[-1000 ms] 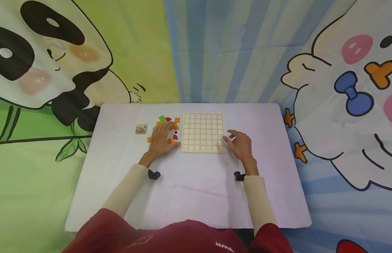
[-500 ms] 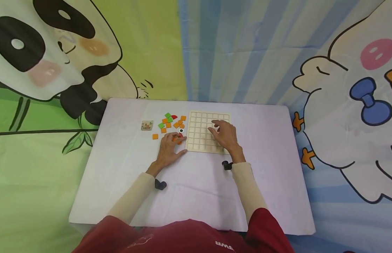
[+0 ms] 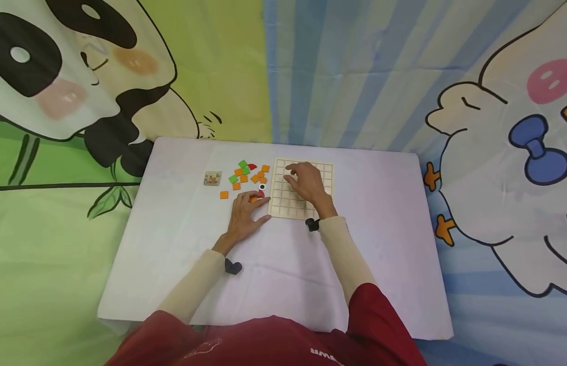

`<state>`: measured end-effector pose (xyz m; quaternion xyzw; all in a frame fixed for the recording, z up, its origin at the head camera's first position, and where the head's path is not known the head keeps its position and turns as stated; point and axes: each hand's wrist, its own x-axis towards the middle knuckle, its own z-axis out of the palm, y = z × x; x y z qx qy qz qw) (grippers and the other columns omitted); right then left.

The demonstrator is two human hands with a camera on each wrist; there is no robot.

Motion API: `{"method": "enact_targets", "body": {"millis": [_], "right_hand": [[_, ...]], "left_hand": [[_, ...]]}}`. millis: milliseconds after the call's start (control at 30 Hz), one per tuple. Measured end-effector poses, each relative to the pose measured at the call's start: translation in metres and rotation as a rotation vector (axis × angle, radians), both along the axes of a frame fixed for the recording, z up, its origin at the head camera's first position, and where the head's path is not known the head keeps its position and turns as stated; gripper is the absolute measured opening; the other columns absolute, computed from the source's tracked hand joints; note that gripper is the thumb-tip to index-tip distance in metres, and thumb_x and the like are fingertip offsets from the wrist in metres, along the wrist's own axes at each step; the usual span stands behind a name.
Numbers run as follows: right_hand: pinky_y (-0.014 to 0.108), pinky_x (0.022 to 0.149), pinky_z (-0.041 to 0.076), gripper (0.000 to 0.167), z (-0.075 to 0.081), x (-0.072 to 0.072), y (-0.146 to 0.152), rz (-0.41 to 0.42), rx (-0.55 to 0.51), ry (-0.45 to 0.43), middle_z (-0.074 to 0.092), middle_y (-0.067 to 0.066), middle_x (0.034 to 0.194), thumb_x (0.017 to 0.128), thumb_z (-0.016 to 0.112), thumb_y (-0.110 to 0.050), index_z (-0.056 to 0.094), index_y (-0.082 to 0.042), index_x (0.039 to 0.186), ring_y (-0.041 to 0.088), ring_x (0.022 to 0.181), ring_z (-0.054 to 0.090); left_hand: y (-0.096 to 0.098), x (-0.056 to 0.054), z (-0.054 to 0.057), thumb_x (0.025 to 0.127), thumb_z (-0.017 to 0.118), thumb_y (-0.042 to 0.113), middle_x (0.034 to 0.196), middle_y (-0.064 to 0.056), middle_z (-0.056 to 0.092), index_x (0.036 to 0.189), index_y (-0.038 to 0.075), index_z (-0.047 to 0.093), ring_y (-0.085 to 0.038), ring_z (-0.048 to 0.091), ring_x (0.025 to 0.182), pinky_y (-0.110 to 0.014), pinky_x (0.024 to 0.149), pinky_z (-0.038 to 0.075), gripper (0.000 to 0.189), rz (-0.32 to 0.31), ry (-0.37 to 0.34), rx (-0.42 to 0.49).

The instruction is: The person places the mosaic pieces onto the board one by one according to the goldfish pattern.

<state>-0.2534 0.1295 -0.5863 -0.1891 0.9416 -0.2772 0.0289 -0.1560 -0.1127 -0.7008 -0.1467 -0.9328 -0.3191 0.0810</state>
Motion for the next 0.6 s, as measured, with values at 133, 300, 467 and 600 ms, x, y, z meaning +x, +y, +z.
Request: {"method": "enact_targets", "body": {"millis": [133, 300, 467, 600], "right_hand": [[0.05, 0.095, 0.057, 0.037, -0.004, -0.006, -0.018, 0.015, -0.022, -0.014, 0.081, 0.013, 0.116, 0.105, 0.076, -0.03, 0.078, -0.008, 0.135, 0.031, 0.107, 0.072], [0.048, 0.092, 0.057, 0.036, -0.018, -0.014, -0.049, 0.012, -0.063, -0.041, 0.08, 0.014, 0.11, 0.101, 0.08, -0.028, 0.08, -0.006, 0.129, 0.031, 0.103, 0.071], [0.047, 0.087, 0.058, 0.031, -0.031, -0.018, -0.074, -0.028, -0.067, -0.089, 0.08, 0.013, 0.106, 0.1, 0.081, -0.025, 0.082, -0.003, 0.123, 0.03, 0.097, 0.072], [0.046, 0.084, 0.058, 0.028, -0.041, -0.016, -0.087, -0.101, -0.054, -0.105, 0.078, 0.012, 0.099, 0.099, 0.082, -0.028, 0.083, -0.003, 0.111, 0.029, 0.09, 0.071]], "left_hand": [[0.0, -0.002, 0.0, 0.089, 0.092, 0.039, 0.147, -0.009, 0.06, 0.143, 0.025, 0.075, -0.033, 0.046, 0.139, -0.052, 0.108, 0.038, 0.058, -0.006, 0.008, 0.004], [-0.001, -0.003, -0.004, 0.09, 0.09, 0.042, 0.145, -0.008, 0.06, 0.143, 0.028, 0.075, -0.032, 0.046, 0.138, -0.053, 0.109, 0.037, 0.057, -0.001, 0.034, -0.002], [-0.001, -0.006, -0.005, 0.09, 0.089, 0.044, 0.142, -0.008, 0.059, 0.141, 0.029, 0.076, -0.032, 0.045, 0.136, -0.053, 0.11, 0.036, 0.055, -0.007, 0.047, -0.006], [-0.004, -0.004, -0.006, 0.091, 0.087, 0.046, 0.141, -0.006, 0.059, 0.143, 0.03, 0.074, -0.03, 0.045, 0.135, -0.052, 0.11, 0.035, 0.056, -0.013, 0.026, -0.027]]}}
